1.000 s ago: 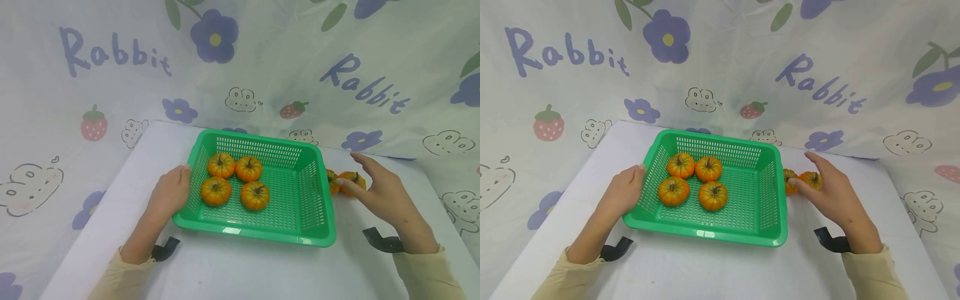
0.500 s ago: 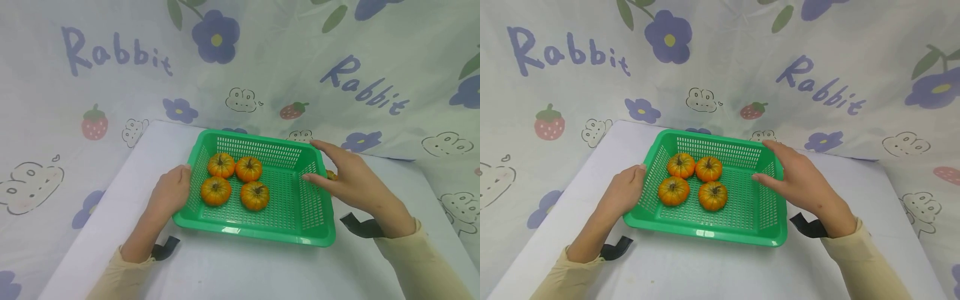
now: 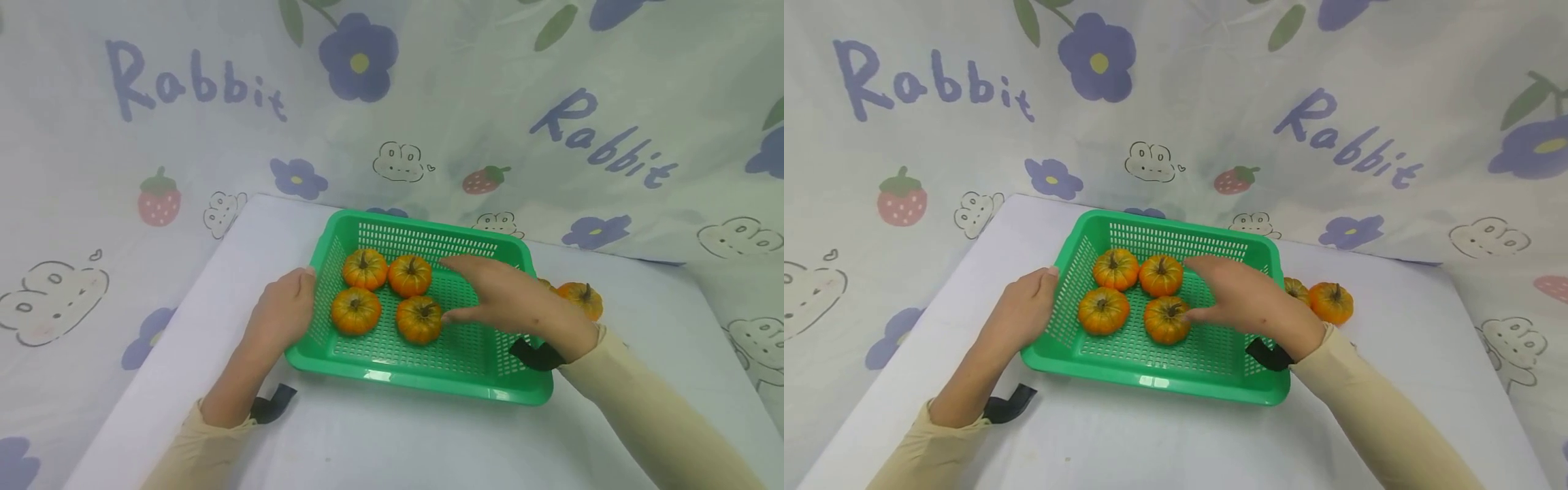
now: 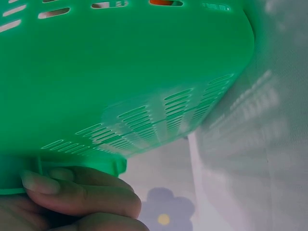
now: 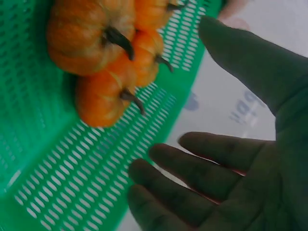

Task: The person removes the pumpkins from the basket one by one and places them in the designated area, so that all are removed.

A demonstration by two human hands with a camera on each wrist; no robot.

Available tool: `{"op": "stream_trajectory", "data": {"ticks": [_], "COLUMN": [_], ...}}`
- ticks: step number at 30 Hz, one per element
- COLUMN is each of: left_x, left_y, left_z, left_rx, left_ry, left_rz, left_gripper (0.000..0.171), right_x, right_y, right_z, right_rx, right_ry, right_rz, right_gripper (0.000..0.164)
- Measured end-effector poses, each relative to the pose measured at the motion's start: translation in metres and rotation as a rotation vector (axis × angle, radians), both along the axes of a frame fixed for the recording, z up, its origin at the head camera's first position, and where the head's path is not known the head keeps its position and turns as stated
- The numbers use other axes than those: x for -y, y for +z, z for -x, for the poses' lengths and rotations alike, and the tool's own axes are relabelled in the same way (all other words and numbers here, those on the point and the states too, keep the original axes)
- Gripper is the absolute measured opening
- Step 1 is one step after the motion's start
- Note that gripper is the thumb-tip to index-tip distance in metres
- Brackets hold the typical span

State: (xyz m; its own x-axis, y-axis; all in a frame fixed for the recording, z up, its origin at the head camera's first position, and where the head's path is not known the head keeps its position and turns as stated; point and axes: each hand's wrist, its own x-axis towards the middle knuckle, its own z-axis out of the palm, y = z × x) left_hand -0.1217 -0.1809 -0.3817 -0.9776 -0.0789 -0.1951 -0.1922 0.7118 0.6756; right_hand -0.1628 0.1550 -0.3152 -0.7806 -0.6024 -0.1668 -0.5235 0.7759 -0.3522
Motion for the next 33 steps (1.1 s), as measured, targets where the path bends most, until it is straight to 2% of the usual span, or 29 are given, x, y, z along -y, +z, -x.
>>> {"op": "stream_trajectory", "data": {"ticks": [8,18,24,33], "left_x": [0.0,-0.001,-0.002,-0.002], "left_y": [0.0,-0.002,0.0,0.003], "left_z": [0.0,0.001,0.001,0.0], "left_rx": [-0.008,-0.004,-0.006,0.0], "left_ry": [-0.002,-0.001,-0.006,-0.012], "left_rz": [0.001,0.002,-0.001,-0.003], "left_gripper": [0.055,0.054,0.054,0.055], "right_x": [0.015,0.022,0.02,0.019], "right_y": [-0.02,-0.038,-0.044,-0.051], "right_z": [0.01,0.015,0.017,0.02], "right_rx": [0.104,0.208,0.234,0.242], "right_ry": [0.056,0.05,0.033,0.068], "right_rz": [-0.066,-0.129,-0.131,-0.112], "right_gripper": [0.086,0.085,0.085,0.086]}}
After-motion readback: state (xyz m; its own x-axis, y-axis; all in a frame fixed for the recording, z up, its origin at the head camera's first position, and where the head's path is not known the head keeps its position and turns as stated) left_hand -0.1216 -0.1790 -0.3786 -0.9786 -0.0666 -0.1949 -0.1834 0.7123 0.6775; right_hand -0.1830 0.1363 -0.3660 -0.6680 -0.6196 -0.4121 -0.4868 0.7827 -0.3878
